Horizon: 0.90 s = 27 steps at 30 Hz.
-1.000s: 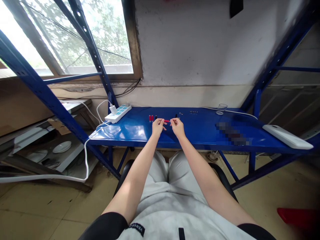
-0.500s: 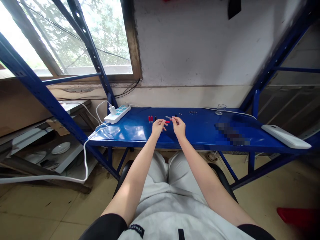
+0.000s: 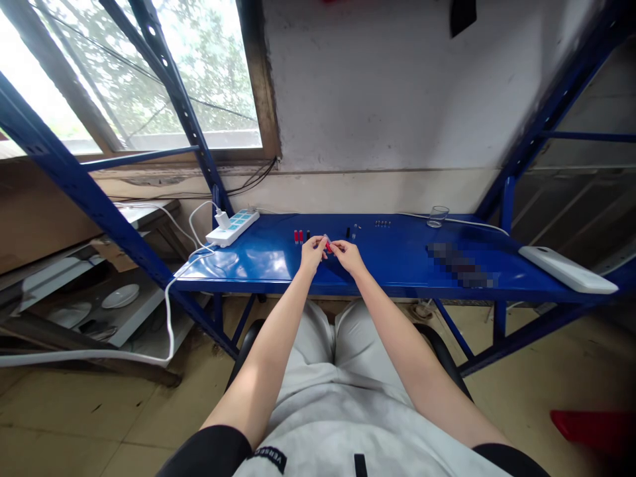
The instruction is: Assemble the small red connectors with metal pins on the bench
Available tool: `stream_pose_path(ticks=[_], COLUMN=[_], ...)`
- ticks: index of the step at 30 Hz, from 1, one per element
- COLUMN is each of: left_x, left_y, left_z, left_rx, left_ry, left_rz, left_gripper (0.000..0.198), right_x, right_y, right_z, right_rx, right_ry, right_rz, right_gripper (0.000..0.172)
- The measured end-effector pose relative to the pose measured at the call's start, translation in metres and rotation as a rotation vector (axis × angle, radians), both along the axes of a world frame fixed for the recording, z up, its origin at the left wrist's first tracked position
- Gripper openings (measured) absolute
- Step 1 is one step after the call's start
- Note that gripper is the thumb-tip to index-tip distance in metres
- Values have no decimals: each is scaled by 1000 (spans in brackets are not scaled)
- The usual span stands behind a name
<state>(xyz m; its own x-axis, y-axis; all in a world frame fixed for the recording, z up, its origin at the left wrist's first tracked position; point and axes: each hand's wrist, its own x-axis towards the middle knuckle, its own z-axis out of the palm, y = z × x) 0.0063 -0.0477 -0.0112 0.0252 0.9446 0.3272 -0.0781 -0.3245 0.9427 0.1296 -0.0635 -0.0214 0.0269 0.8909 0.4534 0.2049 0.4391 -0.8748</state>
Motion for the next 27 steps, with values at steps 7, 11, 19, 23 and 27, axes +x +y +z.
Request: stream_pose_path(ticks=[7, 11, 19, 23, 27], left_x=[0, 0, -1, -2, -3], left_y=[1, -1, -2, -2, -1], left_z=[0, 2, 4, 3, 2], left_rx=[-62, -76, -94, -105, -94], left_ry=[-50, -69, -73, -66, -61], left_rz=[5, -3, -21, -15, -6], left_gripper=[22, 16, 10, 12, 15], right_x=[2, 2, 1, 1, 0], right_y=[1, 0, 0, 0, -2], right_z=[0, 0, -2, -3, -2], right_rx=[15, 48, -19, -18, 5], right_ry=[-146, -190, -128, -156, -171], right_rz=[-39, -41, 84, 109, 97], right_gripper=[24, 25, 34, 34, 34])
